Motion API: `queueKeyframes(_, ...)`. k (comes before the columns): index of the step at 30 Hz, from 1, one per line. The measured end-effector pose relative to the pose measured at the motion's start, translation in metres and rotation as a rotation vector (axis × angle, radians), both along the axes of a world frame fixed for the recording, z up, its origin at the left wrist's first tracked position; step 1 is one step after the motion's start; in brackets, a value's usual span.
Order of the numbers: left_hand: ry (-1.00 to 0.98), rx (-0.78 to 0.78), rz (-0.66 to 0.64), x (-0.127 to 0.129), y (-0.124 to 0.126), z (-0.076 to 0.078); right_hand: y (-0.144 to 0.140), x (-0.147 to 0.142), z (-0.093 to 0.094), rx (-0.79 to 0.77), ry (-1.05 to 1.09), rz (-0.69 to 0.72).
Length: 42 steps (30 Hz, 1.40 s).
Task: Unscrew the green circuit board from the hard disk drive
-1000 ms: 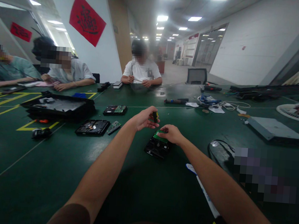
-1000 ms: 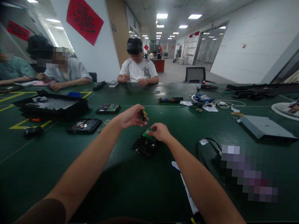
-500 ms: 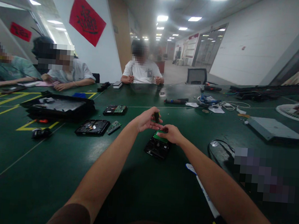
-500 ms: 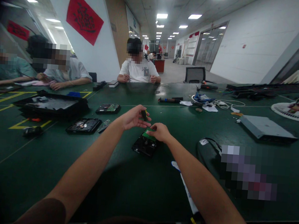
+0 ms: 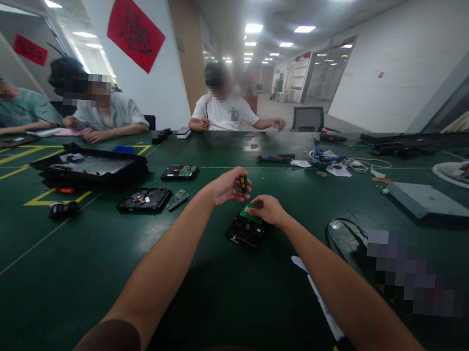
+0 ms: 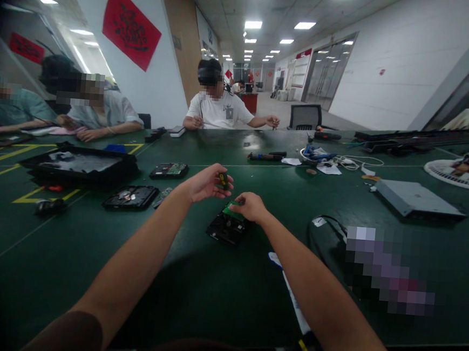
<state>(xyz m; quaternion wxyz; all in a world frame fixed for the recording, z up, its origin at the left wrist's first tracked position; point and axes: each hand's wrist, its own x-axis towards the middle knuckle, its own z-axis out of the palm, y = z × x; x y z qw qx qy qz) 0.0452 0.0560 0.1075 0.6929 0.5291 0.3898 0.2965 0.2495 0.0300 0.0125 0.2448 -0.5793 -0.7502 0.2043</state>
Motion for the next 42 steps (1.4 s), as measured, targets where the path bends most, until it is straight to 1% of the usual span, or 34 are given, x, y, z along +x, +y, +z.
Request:
queueKeyframes(5, 0.021, 0.004, -0.008, 0.002, -0.002, 0.001, -0.002, -0.001, 0.003, -0.003, -0.003, 0.001)
queueKeyframes(10, 0.074, 0.061, -0.070, 0.004, -0.010, 0.007, -0.003, -0.001, 0.003, -0.021, 0.031, -0.012)
queueKeyframes(12, 0.075, 0.069, -0.074, 0.004, -0.012, 0.009, -0.003, -0.001, 0.003, -0.020, 0.031, -0.008)
queueKeyframes(17, 0.007, 0.019, -0.010, 0.004, -0.011, 0.007, -0.003, 0.000, 0.003, 0.012, 0.005, -0.003)
queueKeyframes(21, -0.004, 0.027, 0.059, 0.005, -0.008, 0.005, -0.004, -0.001, 0.004, 0.006, 0.004, -0.002)
queueKeyframes(28, 0.066, 0.081, -0.007, 0.007, -0.013, 0.008, -0.003, -0.001, 0.003, -0.015, 0.045, -0.004)
queueKeyframes(36, -0.064, -0.034, -0.020, 0.010, -0.010, 0.002, -0.004, -0.001, 0.004, 0.002, 0.005, -0.007)
queueKeyframes(42, 0.011, 0.009, -0.042, 0.005, -0.005, 0.002, -0.002, 0.000, 0.003, -0.005, 0.011, 0.005)
